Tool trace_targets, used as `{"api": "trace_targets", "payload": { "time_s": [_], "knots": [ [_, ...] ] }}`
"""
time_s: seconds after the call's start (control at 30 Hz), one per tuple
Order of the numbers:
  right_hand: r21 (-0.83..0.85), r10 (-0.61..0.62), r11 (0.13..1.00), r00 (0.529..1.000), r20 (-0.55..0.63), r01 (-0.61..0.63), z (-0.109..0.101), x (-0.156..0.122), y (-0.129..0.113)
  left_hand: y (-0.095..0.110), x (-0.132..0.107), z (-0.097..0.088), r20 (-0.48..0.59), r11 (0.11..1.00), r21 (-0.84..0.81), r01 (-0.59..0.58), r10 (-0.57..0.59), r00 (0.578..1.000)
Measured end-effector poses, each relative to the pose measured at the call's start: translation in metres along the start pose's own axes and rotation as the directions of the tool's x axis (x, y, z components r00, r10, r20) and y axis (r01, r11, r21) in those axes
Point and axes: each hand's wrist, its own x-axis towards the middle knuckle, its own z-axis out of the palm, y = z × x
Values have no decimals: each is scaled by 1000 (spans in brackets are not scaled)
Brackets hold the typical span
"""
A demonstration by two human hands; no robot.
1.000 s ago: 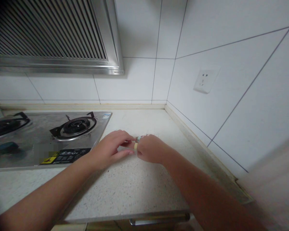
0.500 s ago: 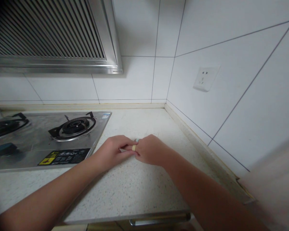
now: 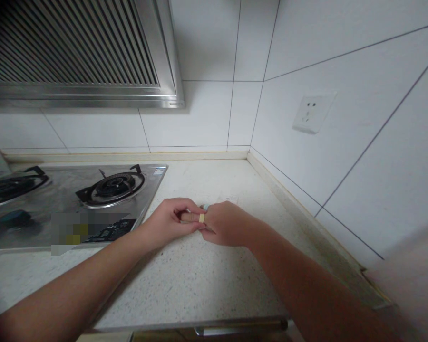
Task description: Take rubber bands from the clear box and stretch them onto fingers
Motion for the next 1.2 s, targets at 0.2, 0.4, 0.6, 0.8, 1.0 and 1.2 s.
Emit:
{"api": "trace_targets", "payload": {
  "time_s": [0.2, 0.4, 0.6, 0.8, 1.0, 1.2],
  "knots": [
    [118, 1, 993, 1000, 25, -3, 1, -3, 5, -4, 2, -4, 42, 999, -34, 32, -31, 999],
    [-67, 77, 995, 996, 54, -73, 1, 3, -4, 22, 2, -5, 276, 630, 676, -382, 264, 924],
    [-168, 176, 973, 981, 83, -161, 1, 13, -25, 38, 2, 10, 260, 222, 931, -290, 154, 953],
    [-142, 120, 984, 988, 93, -106, 2, 12, -27, 28, 0, 1, 403, 237, 878, -416, 106, 909],
    [-102, 22, 995, 996, 83, -14, -5, 2, -17, 33, 4, -2, 416, 285, 869, -404, 21, 909],
    [-25, -47, 998, 995, 85, 50, -1, -3, -10, 39, 2, 0, 391, 324, 878, -352, -61, 919]
  ]
}}
